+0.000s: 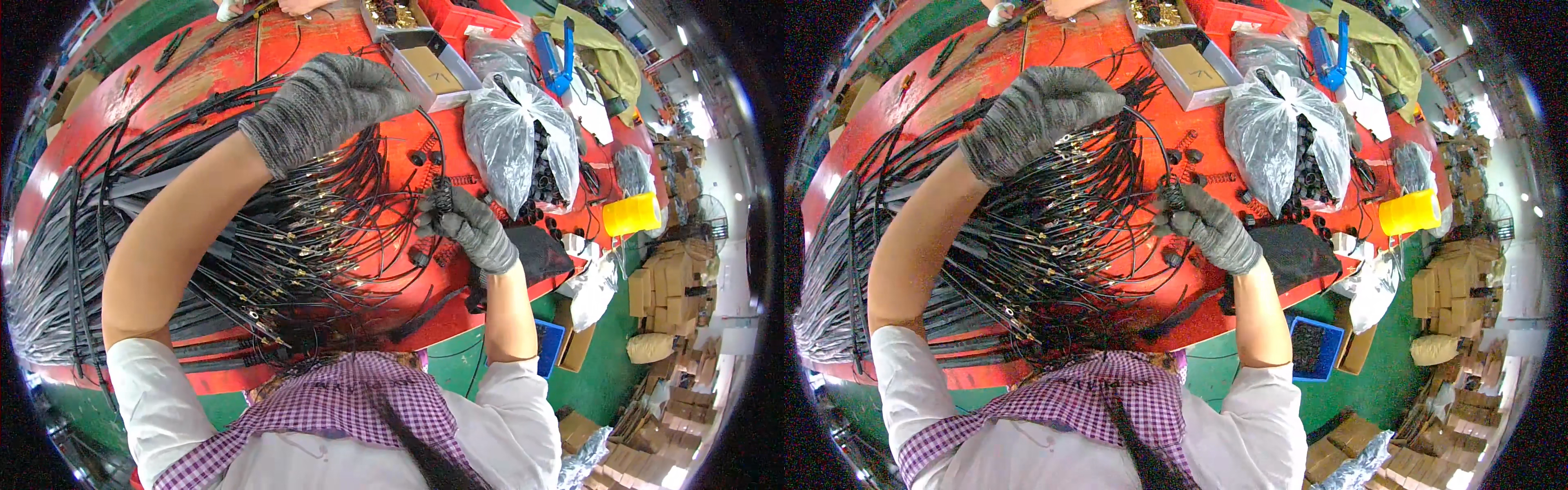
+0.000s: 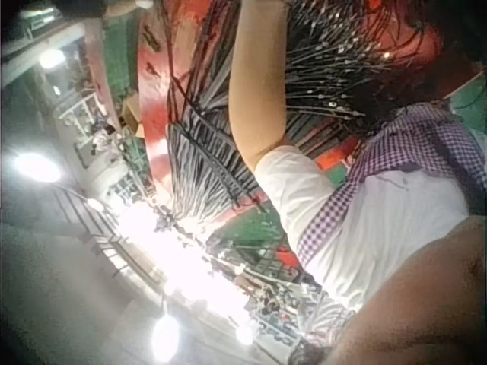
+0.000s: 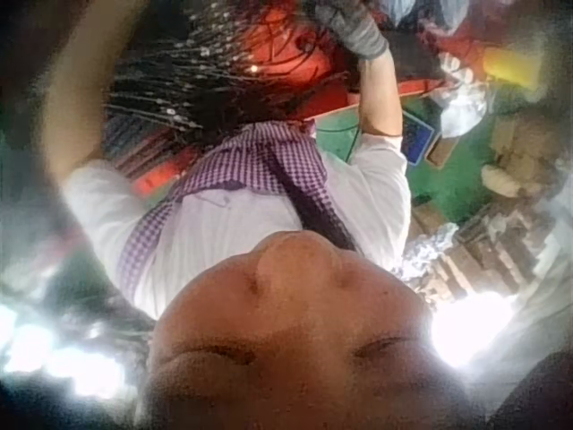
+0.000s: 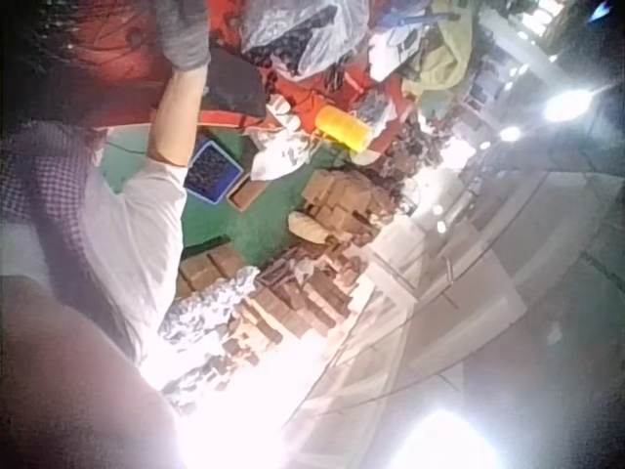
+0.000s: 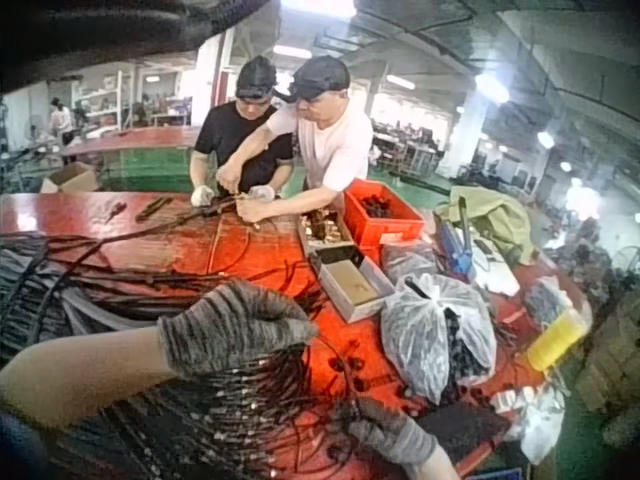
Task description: The person is assembling electrical cables at a red workbench. They repeatedly pick up black cables and small black plastic components, then insert the cable ends into the components. The person organizes the finished cables into a growing pile on the table.
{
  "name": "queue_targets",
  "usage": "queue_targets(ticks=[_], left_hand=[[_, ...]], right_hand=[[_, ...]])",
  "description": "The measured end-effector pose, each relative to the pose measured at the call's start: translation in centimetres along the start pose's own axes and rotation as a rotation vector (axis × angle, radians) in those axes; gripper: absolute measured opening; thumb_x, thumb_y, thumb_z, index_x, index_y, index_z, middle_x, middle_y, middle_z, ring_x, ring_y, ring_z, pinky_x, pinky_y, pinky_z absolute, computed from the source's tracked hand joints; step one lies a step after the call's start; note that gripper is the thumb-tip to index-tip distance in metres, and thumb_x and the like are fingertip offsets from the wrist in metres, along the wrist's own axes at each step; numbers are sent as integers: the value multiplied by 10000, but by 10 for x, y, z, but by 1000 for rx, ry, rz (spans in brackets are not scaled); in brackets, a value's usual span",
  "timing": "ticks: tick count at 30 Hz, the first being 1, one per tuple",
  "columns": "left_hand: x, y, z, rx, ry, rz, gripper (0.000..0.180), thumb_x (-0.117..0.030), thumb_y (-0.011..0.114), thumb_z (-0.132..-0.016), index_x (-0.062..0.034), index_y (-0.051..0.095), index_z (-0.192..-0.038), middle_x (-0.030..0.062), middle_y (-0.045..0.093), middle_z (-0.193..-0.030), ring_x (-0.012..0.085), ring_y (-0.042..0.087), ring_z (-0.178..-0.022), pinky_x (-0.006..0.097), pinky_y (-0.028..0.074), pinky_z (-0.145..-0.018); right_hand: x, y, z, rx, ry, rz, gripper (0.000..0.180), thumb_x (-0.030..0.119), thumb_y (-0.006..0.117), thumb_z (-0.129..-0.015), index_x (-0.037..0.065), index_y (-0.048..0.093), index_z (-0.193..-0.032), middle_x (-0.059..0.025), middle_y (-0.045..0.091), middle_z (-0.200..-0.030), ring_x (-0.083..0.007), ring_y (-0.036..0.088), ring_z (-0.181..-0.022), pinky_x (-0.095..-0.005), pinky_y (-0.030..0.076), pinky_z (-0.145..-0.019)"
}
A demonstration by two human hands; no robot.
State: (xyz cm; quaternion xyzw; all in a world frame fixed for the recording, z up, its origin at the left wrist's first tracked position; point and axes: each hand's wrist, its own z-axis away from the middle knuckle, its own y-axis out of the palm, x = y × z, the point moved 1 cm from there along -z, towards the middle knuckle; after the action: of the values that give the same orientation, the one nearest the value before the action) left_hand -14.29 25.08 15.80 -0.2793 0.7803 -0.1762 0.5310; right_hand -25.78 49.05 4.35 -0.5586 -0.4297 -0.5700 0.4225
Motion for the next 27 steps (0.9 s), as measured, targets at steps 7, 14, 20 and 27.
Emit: queue_targets(ticks=[7, 14, 20, 27], left_hand=[[-16, -1, 0, -94, -214, -70, 178, -147, 543, -817, -24, 627, -915, 65, 628, -816, 126, 585, -766, 257, 468, -717], [-5, -3, 1, -142, 284, -547, 162, -137, 538, -820, -22, 619, -900, 60, 619, -804, 134, 583, -759, 252, 465, -699], [-3, 1, -1, -78, -47, -91, 190, -177, 553, -825, -28, 612, -926, 59, 612, -800, 142, 576, -750, 244, 457, -707], [-9, -6, -15, 2, 84, -201, 189, -153, 536, -812, -44, 593, -955, 94, 615, -844, 177, 590, -774, 283, 472, -718]], right_hand=[[20, 3, -6, -360, -231, 841, 300, 102, 509, -837, 0, 489, -1119, -193, 558, -980, -304, 566, -878, -350, 447, -779], [25, -5, 0, 33, -35, 34, 446, 259, 518, -872, -14, 388, -1199, -89, 541, -930, -190, 565, -861, -307, 474, -751], [15, 13, -5, 220, -8, -497, 535, 316, 557, -836, -47, 395, -1194, -79, 546, -853, -168, 568, -692, -256, 472, -642], [18, 7, 0, 211, 1, -459, 530, 327, 549, -836, -35, 411, -1198, -70, 549, -837, -154, 558, -712, -260, 458, -656]])
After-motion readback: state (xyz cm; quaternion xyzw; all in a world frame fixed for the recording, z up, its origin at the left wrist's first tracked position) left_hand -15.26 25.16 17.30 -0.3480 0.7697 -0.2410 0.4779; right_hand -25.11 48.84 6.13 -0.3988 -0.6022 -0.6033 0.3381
